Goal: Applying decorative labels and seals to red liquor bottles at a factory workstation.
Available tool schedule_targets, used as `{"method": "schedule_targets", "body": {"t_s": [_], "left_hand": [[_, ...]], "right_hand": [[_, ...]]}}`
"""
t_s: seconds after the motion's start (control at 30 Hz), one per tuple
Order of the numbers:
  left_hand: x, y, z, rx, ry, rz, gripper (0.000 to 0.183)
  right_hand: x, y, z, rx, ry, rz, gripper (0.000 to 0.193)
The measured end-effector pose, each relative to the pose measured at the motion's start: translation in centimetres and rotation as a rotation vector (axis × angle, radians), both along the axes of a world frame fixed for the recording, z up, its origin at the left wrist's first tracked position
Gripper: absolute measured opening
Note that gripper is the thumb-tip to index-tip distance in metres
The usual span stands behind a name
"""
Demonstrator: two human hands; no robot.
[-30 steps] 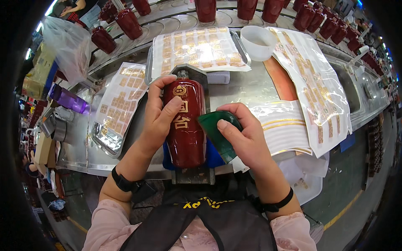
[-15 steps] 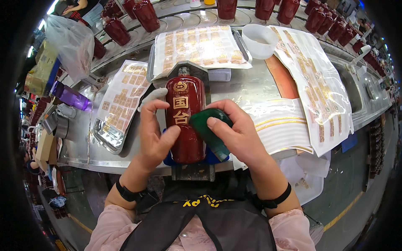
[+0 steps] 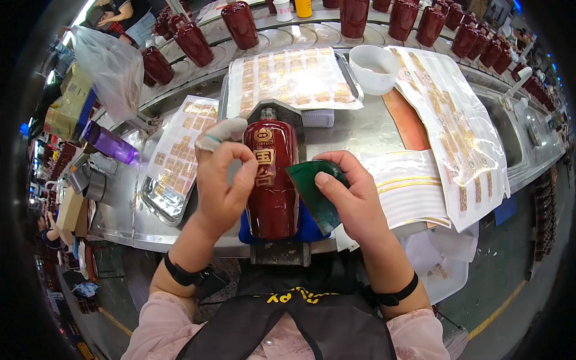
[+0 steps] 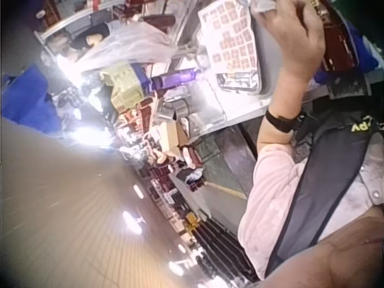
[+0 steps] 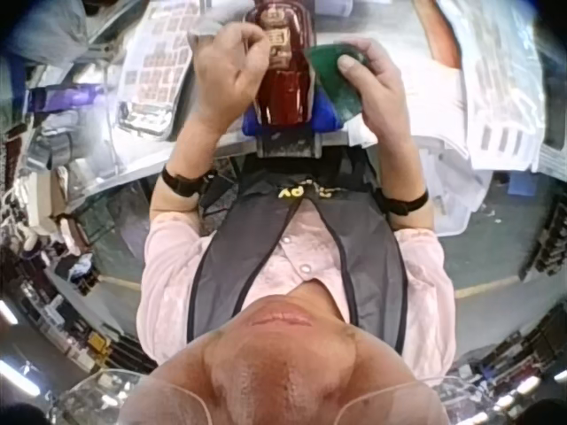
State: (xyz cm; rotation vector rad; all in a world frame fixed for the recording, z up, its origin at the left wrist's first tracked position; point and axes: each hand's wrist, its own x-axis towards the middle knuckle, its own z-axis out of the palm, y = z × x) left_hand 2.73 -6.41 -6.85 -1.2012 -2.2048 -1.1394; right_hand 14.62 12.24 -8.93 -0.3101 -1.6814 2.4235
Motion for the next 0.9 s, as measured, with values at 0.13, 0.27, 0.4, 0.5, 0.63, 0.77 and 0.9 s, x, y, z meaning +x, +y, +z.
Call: {"method": "schedule_targets", "body": {"t_s": [0.13,0.27,0.4,0.5,0.63,0.77,0.9], "left_hand": [[-0.2,-0.8,1.4,-0.043,-0.162,-0.067,0.011],[0.2,-1.5,0.1,-0.046,-0.142,-0.096,0.019],[1.8,-1.2,-0.6,-0.066,-0.126,-0.054,0.027],[2.3,-0.5,-1.0,-0.089,-0.053,0.002,0.026],[1.5,-0.1,-1.2,-0.029,0.030,0.037,0.016],[-0.1,-0.1,1.0,0.001,0.051,-0.003,0.012],[-1.4,0.0,3.8,-0.067,0.154,0.013,0.007]], "right_hand": [[0.0,0.0,0.2,0.135,0.005,0.042,0.025],[-0.6,-0.3,0.5,0.217,-0.033,0.116,0.025],[-1.2,-0.9,0.4,0.119,0.012,0.152,0.026],[-1.3,-1.0,0.3,0.026,0.029,0.140,0.027],[-0.8,-0.8,0.5,-0.017,0.026,0.095,0.027],[-0.2,-0.1,0.3,-0.040,0.025,0.068,0.026],[0.1,0.4,0.1,-0.079,0.032,0.022,0.026]]}}
